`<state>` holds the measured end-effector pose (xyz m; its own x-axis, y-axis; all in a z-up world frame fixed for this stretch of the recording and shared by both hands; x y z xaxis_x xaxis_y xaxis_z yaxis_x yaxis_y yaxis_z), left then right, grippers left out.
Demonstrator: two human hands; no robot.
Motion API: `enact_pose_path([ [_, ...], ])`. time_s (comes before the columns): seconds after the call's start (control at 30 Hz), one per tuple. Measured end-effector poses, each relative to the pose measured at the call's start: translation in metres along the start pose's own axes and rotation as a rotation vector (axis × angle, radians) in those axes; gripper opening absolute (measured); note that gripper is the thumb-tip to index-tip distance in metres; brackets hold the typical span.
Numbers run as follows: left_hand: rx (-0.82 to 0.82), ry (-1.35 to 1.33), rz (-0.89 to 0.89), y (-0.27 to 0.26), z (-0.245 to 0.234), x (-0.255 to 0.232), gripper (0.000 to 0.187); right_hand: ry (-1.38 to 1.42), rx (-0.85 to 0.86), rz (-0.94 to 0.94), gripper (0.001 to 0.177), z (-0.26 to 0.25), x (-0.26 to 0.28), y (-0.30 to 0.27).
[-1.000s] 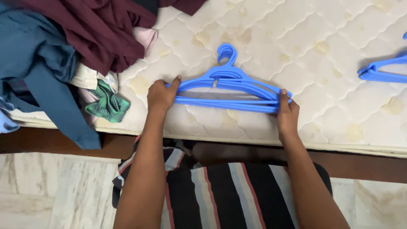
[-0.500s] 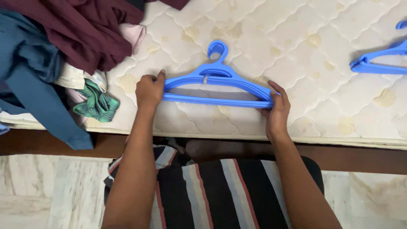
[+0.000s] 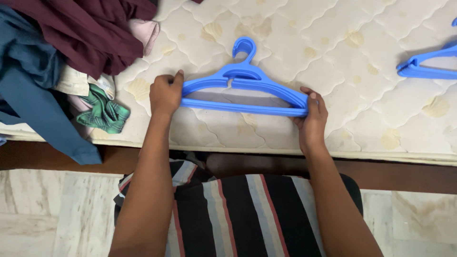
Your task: The person assembles blue plastic hangers by hand on a mattress, snapping the two halves together one by one. After assembling several hangers, the person picks up a maroon shirt and begins to unfold it.
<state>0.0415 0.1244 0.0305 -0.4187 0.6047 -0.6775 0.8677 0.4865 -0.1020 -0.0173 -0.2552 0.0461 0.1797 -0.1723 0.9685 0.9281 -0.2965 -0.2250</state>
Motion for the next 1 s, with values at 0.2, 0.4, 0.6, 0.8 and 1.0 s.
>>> enact_pose_path([
  [0.2,0.009,-0.097,0.095,-0.006,0.014,-0.014,0.062,0.01,-0.016,-0.067,0.04,-0.023,0.014,0.016],
  [0.4,0.226,-0.218,0.22,-0.025,0.045,-0.066,0.064,-0.04,-0.072,-0.147,0.038,-0.084,0.05,0.035],
  [0.6,0.868,-0.297,0.097,-0.069,0.094,-0.138,0.079,-0.067,-0.034,-0.246,0.035,-0.178,0.095,0.048],
  [0.8,1.294,-0.361,-0.052,-0.122,0.136,-0.21,0.078,-0.169,-0.037,-0.321,0.031,-0.263,0.149,0.057],
  [1.0,1.342,-0.314,0.056,-0.163,0.179,-0.273,0.065,-0.162,-0.041,-0.449,0.028,-0.331,0.186,0.064],
])
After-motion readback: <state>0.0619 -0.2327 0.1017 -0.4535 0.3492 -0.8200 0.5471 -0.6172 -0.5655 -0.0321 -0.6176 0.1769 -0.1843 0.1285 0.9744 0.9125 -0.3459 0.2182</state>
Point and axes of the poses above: each hand's wrist, its own y-axis towards the middle knuckle, its own z-axis out of the palm, x = y × z, the point moved 4 cm from there along y, towards the middle knuckle, and after that the axes turned 4 degrees about -x, right-handed, at the moved point
